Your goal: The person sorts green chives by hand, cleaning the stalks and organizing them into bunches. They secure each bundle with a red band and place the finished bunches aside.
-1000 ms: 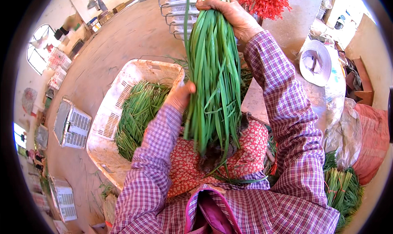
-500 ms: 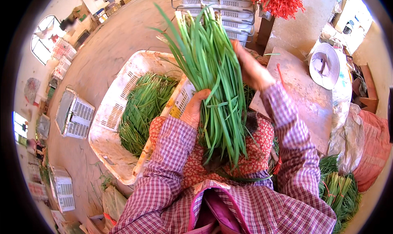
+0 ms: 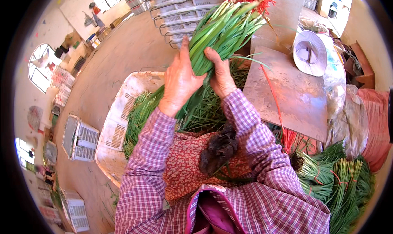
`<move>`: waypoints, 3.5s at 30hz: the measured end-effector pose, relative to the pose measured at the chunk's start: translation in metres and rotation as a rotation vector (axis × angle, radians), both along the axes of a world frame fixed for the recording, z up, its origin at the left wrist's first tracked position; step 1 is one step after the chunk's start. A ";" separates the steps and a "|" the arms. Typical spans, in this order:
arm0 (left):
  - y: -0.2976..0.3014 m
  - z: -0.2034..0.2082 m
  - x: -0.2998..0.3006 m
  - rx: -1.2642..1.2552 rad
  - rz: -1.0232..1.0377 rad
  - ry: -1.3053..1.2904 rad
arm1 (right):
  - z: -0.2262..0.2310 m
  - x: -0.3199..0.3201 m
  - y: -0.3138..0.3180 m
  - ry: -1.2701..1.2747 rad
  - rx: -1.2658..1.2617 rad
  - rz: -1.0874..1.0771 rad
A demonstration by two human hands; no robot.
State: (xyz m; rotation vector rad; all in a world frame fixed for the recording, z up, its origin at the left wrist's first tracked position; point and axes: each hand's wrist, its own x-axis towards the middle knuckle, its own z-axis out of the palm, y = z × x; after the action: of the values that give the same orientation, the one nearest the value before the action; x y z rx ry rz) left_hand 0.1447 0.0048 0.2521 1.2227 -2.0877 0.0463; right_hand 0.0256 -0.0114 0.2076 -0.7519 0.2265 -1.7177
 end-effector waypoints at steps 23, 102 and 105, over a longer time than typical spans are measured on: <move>0.017 -0.022 0.138 0.102 0.037 0.193 | -0.026 0.037 0.011 0.173 0.091 0.161; 0.142 -0.113 0.221 -0.050 0.411 -0.436 | -0.048 0.075 0.060 1.520 -0.851 -0.250; 0.143 -0.110 0.218 -0.039 0.418 -0.461 | -0.063 0.102 0.062 1.392 -0.956 -0.317</move>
State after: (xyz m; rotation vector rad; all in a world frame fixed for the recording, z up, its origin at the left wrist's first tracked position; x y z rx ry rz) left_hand 0.3628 0.1475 0.1419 1.7308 -2.1471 0.6071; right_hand 0.1277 0.0507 0.1448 -2.6725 0.4709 -1.2119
